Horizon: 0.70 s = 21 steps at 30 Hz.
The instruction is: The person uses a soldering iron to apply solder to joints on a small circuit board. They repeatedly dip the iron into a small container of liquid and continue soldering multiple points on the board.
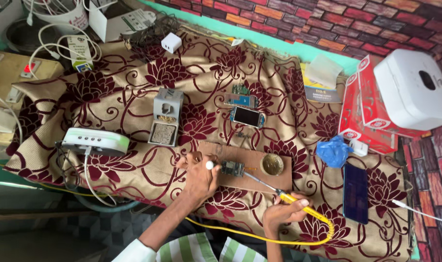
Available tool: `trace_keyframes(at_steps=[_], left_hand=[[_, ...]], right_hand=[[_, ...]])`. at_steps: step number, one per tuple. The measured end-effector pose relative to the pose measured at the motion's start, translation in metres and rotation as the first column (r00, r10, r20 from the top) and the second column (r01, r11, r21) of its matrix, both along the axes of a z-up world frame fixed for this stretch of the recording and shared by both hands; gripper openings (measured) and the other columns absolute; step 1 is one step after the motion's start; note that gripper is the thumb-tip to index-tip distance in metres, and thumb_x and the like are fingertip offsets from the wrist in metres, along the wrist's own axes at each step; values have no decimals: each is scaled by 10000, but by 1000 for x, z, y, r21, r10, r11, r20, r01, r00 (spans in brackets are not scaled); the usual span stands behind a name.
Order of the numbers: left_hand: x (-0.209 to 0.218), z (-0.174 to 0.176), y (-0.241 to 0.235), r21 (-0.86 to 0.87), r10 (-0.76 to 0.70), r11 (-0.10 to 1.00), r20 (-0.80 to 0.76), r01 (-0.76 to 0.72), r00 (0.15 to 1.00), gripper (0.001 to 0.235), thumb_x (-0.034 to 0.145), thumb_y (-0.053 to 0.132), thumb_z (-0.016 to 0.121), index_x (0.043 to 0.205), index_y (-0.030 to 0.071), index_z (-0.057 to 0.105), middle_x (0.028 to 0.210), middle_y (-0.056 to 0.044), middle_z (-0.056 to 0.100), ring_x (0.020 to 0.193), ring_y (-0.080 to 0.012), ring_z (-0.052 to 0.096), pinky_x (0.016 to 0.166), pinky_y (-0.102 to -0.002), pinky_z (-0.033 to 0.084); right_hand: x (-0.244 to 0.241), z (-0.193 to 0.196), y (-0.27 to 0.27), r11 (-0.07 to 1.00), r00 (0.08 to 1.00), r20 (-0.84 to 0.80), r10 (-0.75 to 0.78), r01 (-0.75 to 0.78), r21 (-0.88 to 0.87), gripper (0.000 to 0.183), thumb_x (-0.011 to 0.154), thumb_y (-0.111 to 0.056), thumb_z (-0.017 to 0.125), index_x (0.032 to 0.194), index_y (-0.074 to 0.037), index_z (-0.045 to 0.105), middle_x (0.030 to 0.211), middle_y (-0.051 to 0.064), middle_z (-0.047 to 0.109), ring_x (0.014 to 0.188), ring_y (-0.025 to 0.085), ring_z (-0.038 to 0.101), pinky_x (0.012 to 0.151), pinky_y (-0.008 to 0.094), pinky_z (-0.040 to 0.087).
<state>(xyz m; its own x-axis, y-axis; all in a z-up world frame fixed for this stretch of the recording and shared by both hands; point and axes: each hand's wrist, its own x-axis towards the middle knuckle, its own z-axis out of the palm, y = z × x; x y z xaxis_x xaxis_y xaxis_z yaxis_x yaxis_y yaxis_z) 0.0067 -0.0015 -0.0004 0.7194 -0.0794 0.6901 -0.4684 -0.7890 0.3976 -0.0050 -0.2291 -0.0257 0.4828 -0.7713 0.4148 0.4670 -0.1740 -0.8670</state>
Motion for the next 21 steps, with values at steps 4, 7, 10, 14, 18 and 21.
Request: trace_keyframes(at_steps=[4,7,10,14,18,21], left_hand=[[-4,-14,-1,58,-23,998,-27,24,999,177,1026,185,499,1007,44,603,1051,-93,635,910,-307,529,897,-483,333],[-1,-21,0,39,-51,998,-101,55,994,181,1050,187,497,1041,51,617,1047,-96,625,917,-270,506,900,-496,323],[3,-21,0,258,91,966,-339,-1,936,212,1041,258,507,1045,87,632,758,-88,550,823,-271,459,880,-521,308],[-6,-20,-2,136,26,990,-42,-20,999,161,1020,200,499,1009,83,609,1001,-72,598,910,-293,476,868,-512,298],[-5,-12,2,153,-47,986,-155,71,987,164,1035,163,499,1062,51,616,1059,-108,593,871,-252,511,901,-500,317],[-5,-8,1,157,-55,985,-93,69,994,146,1015,162,512,1030,53,609,1059,-97,599,862,-276,548,902,-464,330]], right_hand=[[-10,-4,-2,998,1000,-10,3,-3,-56,456,1161,-441,370,930,-49,404,839,72,451,566,140,424,429,250,378],[-7,-6,-3,1000,1000,-8,26,-26,4,455,1166,-448,364,940,-55,409,814,58,433,572,135,428,458,249,397],[-3,-7,-2,1000,998,-57,5,-4,13,483,1148,-473,349,915,-59,437,723,42,429,537,130,449,448,239,394],[-9,-9,-6,999,999,-36,29,-27,39,492,1158,-478,382,916,-51,420,733,41,410,539,133,413,462,243,385],[-7,-3,-3,998,997,-71,38,-35,53,473,1153,-444,362,911,-45,439,691,49,430,509,131,439,444,234,377],[-7,1,-1,997,996,-58,66,-64,38,426,1160,-388,372,914,-44,424,711,55,435,502,130,434,433,233,380]])
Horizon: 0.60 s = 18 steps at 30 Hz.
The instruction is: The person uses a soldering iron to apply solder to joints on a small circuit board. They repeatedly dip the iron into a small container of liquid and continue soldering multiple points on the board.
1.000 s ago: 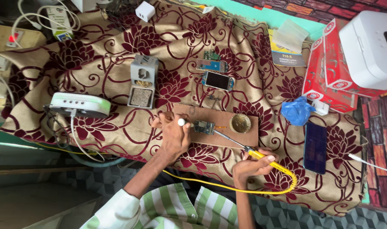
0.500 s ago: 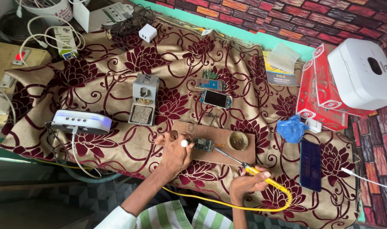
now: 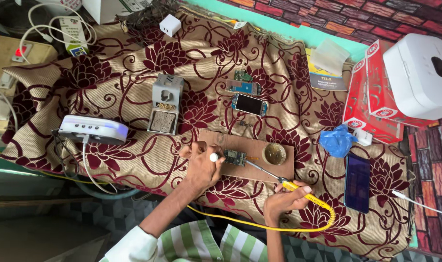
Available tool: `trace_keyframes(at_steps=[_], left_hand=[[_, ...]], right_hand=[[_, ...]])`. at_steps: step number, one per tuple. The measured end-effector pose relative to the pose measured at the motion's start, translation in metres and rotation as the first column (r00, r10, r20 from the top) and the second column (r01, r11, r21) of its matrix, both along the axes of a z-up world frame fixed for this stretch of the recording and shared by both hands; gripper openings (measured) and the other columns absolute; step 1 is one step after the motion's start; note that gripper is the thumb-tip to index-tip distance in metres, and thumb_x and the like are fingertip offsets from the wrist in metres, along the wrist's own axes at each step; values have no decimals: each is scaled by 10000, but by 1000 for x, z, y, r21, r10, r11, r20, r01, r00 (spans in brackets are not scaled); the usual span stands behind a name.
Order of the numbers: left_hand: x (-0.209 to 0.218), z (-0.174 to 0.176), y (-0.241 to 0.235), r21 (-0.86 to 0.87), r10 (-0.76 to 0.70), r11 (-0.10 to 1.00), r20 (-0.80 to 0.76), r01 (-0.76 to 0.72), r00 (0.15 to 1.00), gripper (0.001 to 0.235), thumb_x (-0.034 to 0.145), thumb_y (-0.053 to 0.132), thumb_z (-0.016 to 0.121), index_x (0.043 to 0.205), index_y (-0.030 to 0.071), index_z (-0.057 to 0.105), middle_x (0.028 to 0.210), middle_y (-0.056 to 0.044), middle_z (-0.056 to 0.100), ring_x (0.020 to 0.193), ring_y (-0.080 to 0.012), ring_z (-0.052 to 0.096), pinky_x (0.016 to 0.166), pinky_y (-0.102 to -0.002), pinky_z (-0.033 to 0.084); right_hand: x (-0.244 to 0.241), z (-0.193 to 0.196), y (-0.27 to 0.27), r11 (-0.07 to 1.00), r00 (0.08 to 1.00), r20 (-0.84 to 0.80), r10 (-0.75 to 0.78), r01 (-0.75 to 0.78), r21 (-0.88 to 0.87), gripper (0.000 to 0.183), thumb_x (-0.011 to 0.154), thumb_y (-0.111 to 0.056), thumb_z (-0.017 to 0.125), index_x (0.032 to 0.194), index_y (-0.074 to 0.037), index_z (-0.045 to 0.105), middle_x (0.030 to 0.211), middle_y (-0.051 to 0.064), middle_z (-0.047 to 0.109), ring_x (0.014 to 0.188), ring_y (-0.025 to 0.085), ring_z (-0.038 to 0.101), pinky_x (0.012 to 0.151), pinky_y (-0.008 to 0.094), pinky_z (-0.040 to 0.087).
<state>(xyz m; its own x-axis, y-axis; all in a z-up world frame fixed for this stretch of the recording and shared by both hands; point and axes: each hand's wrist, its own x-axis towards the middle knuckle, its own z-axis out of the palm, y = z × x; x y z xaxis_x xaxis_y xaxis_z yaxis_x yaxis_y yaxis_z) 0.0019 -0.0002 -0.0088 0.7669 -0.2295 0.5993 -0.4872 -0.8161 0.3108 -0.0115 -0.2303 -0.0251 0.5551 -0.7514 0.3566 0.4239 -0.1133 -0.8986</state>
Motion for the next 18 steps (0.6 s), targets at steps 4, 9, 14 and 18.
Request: trace_keyframes(at_steps=[4,9,14,18], left_hand=[[1,0,1,-29,-37,999,-23,36,999,163,1020,167,539,1042,25,617,1063,-112,606,798,-248,562,892,-484,343],[1,-3,0,-83,-30,996,-77,24,997,172,1024,197,568,1066,42,629,1046,-82,602,914,-304,499,904,-497,365],[2,-7,-2,-85,-4,996,-18,3,1000,163,1006,205,580,1039,60,646,1061,-83,600,930,-325,479,873,-474,372],[4,-13,-2,-118,-9,993,-48,3,999,171,1002,218,585,1036,64,653,1064,-77,611,891,-319,467,845,-457,381]], right_hand=[[0,2,0,997,1000,-5,-27,26,-74,383,1157,-327,376,909,-38,412,743,66,467,495,124,439,419,229,382],[-1,-2,-3,995,1000,-7,2,-3,-100,354,1157,-283,380,909,-33,417,759,72,476,505,125,473,418,224,389],[-1,8,-2,997,1000,8,17,-16,-79,285,1124,-185,404,899,-13,435,685,59,493,466,123,458,411,224,392],[1,36,-2,936,997,-82,-4,-24,-350,307,1102,-114,437,815,-9,470,608,56,534,457,127,531,403,265,443]])
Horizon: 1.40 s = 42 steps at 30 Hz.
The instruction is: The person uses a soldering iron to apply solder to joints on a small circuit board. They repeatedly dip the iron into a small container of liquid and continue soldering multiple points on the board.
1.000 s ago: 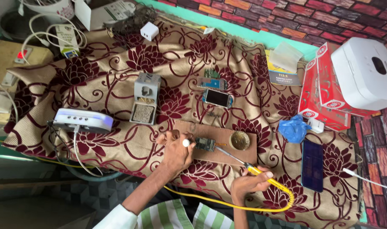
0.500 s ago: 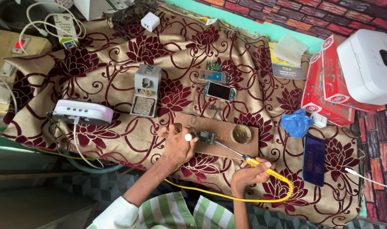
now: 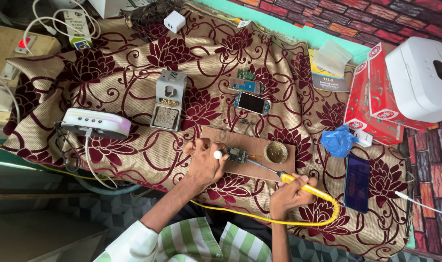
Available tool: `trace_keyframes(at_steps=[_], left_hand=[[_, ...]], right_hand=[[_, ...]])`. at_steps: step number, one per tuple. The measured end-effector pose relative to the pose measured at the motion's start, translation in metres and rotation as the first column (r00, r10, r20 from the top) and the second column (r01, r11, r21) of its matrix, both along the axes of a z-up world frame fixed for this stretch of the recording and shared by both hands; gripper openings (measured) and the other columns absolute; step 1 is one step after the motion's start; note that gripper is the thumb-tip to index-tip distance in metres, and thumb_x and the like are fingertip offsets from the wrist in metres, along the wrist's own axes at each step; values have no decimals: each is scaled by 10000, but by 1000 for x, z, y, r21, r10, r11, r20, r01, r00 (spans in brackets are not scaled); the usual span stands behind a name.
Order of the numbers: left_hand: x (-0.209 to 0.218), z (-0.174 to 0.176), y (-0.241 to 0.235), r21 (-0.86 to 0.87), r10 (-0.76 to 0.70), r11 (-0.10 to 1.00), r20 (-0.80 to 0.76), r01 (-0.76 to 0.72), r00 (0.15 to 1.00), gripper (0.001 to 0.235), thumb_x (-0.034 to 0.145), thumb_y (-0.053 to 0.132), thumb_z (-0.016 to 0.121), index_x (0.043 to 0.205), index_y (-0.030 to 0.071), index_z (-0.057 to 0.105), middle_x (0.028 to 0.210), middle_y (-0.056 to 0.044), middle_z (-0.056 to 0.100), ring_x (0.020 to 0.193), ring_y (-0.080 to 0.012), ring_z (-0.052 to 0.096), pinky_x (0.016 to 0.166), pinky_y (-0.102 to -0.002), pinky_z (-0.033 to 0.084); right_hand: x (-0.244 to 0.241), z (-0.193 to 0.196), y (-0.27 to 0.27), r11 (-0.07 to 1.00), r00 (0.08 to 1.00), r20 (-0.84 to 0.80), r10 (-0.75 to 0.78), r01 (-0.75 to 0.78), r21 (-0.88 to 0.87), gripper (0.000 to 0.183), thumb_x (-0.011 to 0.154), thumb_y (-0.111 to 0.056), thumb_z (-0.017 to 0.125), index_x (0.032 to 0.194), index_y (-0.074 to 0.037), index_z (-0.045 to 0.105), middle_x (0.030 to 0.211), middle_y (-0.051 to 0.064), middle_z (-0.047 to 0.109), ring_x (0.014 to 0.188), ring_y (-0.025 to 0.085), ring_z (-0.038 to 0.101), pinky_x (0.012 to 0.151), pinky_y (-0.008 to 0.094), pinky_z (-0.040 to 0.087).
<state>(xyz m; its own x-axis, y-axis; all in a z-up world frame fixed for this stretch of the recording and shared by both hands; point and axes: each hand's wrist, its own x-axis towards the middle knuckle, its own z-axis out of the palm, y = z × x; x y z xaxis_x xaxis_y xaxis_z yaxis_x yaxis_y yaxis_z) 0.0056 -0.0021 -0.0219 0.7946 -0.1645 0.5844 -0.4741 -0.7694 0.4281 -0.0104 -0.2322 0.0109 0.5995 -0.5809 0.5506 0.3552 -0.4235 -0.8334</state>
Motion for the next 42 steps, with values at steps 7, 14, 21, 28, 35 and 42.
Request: trace_keyframes(at_steps=[7,14,21,28,35,42], left_hand=[[1,-1,1,-8,28,1000,142,-27,989,160,1009,219,574,1029,74,639,1027,-50,611,873,-307,491,860,-457,377],[-2,10,2,55,-28,998,35,26,999,176,1025,219,568,1061,59,630,1046,-93,620,864,-296,508,899,-453,365],[-6,24,2,-31,42,999,58,-41,997,161,951,243,594,1003,99,643,950,-35,625,900,-307,490,843,-505,303],[-5,19,1,10,7,1000,28,-8,1000,191,1010,245,550,1039,70,622,1002,-89,613,915,-320,476,887,-503,325],[-6,21,2,-18,13,1000,64,-12,998,215,1035,247,519,1072,60,620,939,-86,627,962,-330,495,904,-530,338],[-6,25,3,-54,25,998,101,-20,995,249,1025,263,532,1083,31,604,951,-97,627,991,-336,506,907,-515,326]], right_hand=[[5,62,12,874,986,-45,162,-164,-458,288,1053,-82,540,776,-15,501,618,81,570,481,160,516,471,347,387],[17,97,18,689,863,-350,363,-502,-523,216,1046,-143,587,898,-6,512,712,115,642,600,252,606,556,404,461],[24,113,22,563,891,-363,271,-453,-691,195,1028,-207,561,1005,-14,582,755,151,643,668,357,610,629,470,474],[17,117,29,655,950,-259,174,-308,-690,261,1016,-224,640,867,-25,562,649,133,556,565,317,522,582,468,384],[6,60,14,897,968,-178,176,-232,-376,249,1057,-159,545,836,-68,474,653,27,486,540,173,411,516,356,322],[7,-18,-9,972,982,186,40,-81,219,342,1168,-373,403,1001,-76,374,811,46,440,602,110,433,484,240,363]])
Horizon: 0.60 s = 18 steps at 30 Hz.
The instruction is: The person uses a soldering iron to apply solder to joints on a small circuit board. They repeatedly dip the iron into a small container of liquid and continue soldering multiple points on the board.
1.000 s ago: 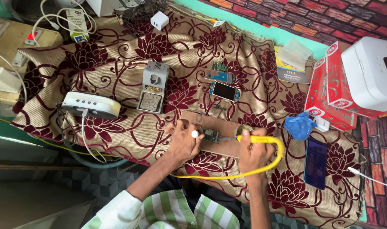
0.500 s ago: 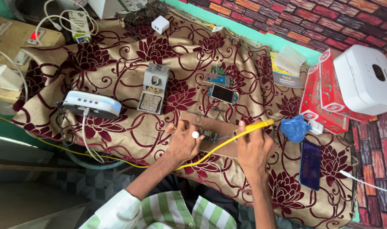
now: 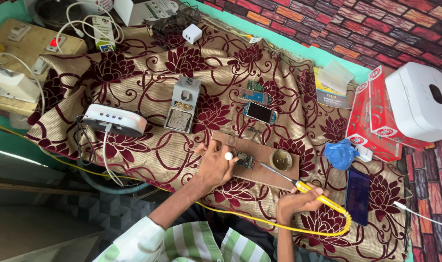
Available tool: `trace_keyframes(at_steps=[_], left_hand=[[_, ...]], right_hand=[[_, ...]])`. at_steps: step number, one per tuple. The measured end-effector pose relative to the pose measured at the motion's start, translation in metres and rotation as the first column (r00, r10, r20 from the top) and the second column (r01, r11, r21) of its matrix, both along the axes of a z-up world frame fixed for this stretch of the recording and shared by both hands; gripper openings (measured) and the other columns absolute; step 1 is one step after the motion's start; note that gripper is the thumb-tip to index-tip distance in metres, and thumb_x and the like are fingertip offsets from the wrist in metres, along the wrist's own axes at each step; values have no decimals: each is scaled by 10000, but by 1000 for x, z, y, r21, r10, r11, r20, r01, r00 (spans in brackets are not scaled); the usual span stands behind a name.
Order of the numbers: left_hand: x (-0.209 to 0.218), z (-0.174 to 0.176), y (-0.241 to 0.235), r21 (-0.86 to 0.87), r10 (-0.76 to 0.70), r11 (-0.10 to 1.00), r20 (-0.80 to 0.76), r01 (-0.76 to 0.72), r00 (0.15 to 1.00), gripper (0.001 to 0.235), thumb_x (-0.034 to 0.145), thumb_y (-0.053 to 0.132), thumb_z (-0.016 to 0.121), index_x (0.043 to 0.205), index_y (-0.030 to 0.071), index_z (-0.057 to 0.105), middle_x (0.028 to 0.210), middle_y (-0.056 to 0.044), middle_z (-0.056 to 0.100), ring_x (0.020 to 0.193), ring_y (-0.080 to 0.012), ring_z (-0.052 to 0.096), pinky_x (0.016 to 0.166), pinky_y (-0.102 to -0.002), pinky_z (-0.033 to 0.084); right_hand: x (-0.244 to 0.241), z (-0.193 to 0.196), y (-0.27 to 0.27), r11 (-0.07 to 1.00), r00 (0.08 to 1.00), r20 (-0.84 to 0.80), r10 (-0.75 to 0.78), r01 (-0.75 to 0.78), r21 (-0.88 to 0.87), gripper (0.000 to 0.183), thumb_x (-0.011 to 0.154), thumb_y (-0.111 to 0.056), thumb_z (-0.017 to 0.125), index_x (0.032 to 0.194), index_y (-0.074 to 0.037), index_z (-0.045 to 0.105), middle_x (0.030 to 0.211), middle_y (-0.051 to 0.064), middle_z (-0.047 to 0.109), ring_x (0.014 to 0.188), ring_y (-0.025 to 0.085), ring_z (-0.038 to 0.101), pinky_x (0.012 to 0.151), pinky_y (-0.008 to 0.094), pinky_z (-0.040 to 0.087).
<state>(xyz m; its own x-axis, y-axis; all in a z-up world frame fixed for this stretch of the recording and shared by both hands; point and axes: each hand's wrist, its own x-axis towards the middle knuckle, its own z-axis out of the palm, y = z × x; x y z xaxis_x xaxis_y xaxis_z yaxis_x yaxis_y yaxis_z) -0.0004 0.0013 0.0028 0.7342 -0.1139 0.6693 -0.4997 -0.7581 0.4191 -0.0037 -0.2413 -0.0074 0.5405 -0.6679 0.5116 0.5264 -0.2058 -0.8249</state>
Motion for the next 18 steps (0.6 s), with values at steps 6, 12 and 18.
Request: trace_keyframes(at_steps=[6,12,18], left_hand=[[-1,2,-1,-7,4,1000,-29,-4,1000,192,1014,259,546,1007,82,619,942,-55,652,929,-302,497,867,-518,304],[2,-7,-2,69,23,997,-27,-21,999,190,1011,244,529,1004,90,639,969,-59,629,921,-306,486,872,-498,318],[6,-16,0,112,-41,993,-42,46,998,205,1051,221,511,1026,52,624,1058,-89,613,848,-275,489,902,-455,364]], right_hand=[[2,-18,-7,996,999,-30,-32,35,78,414,1157,-424,372,972,-54,373,843,43,452,559,105,448,436,238,385],[-2,-14,0,998,997,-75,-19,14,-61,419,1152,-420,354,991,-35,394,810,49,460,541,86,446,445,209,377],[-2,-20,0,996,997,-83,-6,-2,-88,404,1167,-384,380,972,-30,406,793,63,472,535,90,432,461,206,360]])
